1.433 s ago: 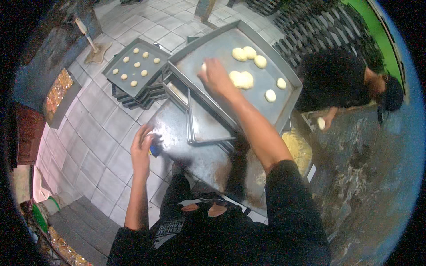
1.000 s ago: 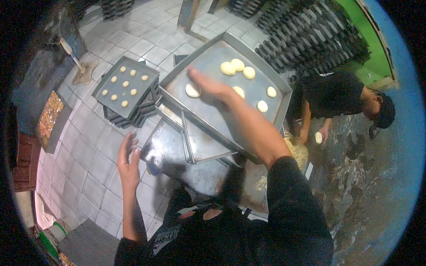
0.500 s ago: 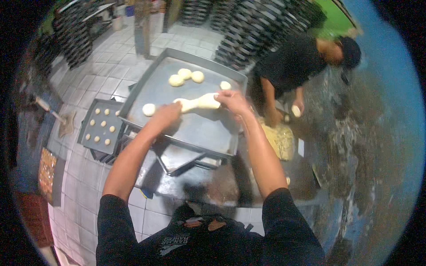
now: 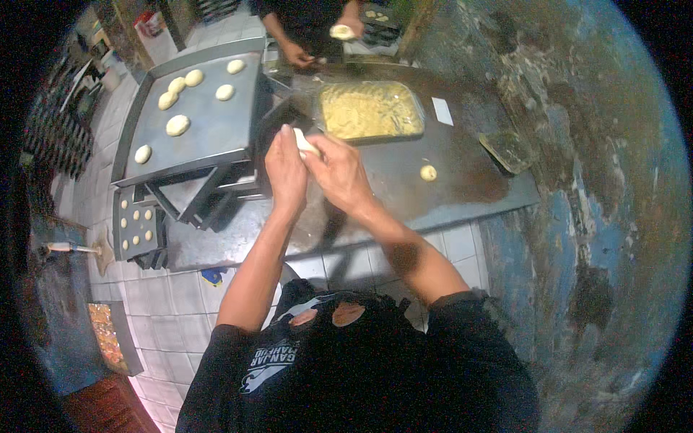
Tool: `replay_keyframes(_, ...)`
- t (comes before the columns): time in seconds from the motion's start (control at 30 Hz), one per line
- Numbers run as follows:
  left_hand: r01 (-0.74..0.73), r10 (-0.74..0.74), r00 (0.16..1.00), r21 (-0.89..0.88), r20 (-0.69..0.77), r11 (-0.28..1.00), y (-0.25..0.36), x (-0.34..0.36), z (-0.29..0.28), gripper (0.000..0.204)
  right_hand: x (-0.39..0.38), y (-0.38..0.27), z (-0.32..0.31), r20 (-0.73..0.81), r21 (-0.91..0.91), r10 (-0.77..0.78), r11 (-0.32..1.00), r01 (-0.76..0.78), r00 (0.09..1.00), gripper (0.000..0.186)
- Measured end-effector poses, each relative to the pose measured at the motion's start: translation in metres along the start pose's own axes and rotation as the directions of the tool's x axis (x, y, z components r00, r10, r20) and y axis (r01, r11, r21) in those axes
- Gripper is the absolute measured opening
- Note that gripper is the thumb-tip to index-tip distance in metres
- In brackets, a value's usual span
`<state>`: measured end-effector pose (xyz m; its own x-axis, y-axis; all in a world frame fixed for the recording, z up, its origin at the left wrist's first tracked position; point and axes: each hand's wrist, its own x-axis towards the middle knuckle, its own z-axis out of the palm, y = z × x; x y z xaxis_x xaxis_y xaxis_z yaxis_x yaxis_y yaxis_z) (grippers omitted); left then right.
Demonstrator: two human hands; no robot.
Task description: The person shapes dough by hand, dips pieces into a container of filling, and places the prepared rolls onto metal baking trays, eventually stacking the trays.
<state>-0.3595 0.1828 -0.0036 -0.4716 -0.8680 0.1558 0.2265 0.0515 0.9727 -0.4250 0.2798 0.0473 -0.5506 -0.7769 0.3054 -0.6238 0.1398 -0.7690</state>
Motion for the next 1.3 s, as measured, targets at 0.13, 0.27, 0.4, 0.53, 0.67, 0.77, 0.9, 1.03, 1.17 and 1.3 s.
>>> replay_keyframes(0.13, 0.215, -0.208, 0.976, -0.109, 0.068, 0.971, -0.024, -0.055, 0.058, 0.045, -0.060, 0.076, -0.021, 0.104, 0.747, 0.322, 0.600, -0.288, 0.941, 0.025)
replay_keyframes(0.27, 0.242, -0.242, 0.966, 0.014, 0.087, 0.970, -0.033, -0.098, 0.083, 0.052, -0.106, 0.112, -0.060, 0.270, 0.820, 0.309, 0.423, -0.386, 0.912, 0.031)
replay_keyframes(0.4, 0.494, -0.496, 0.866, 0.038, 0.064, 0.869, -0.098, -0.141, 0.064, 0.060, -0.130, 0.150, -0.062, -0.085, 0.436, 0.351, 0.854, -0.282, 0.932, 0.032)
replay_keyframes(0.53, 0.401, -0.537, 0.770, 0.395, 0.344, 0.827, -0.170, -0.183, 0.023, 0.048, -0.170, 0.190, -0.008, 0.160, -0.184, -0.213, 0.953, 0.241, 0.964, 0.020)
replay_keyframes(0.67, 0.628, -0.641, 0.718, 0.146, 0.271, 0.765, -0.171, -0.178, 0.026, 0.036, -0.131, 0.218, -0.004, 0.145, 0.301, 0.075, 0.946, -0.116, 0.987, 0.018)
replay_keyframes(0.77, 0.641, -0.647, 0.710, 0.126, 0.278, 0.757, -0.148, -0.139, 0.034, 0.062, -0.091, 0.299, -0.006, 0.163, -0.273, 0.376, 0.906, -0.325, 0.912, 0.025)
replay_keyframes(0.9, 0.603, -0.585, 0.758, 0.031, 0.289, 0.797, -0.155, -0.085, 0.025, 0.065, -0.086, 0.338, 0.031, 0.288, -0.688, 0.350, 0.723, -0.062, 0.891, 0.025)
replay_keyframes(1.03, 0.594, -0.631, 0.731, 0.211, 0.261, 0.776, -0.169, -0.024, -0.001, 0.061, -0.055, 0.317, 0.037, 0.370, -0.199, 0.293, 0.952, -0.233, 0.882, 0.014)
replay_keyframes(1.17, 0.477, -0.542, 0.787, 0.265, 0.296, 0.838, -0.162, 0.034, 0.000, 0.057, 0.038, 0.330, 0.011, 0.183, -0.203, 0.073, 0.979, -0.035, 0.980, 0.015)
replay_keyframes(1.3, 0.340, -0.445, 0.867, 0.387, 0.225, 0.857, -0.157, 0.084, 0.012, 0.060, 0.125, 0.359, 0.016, 0.290, -0.540, 0.045, 0.832, 0.125, 0.956, 0.016)
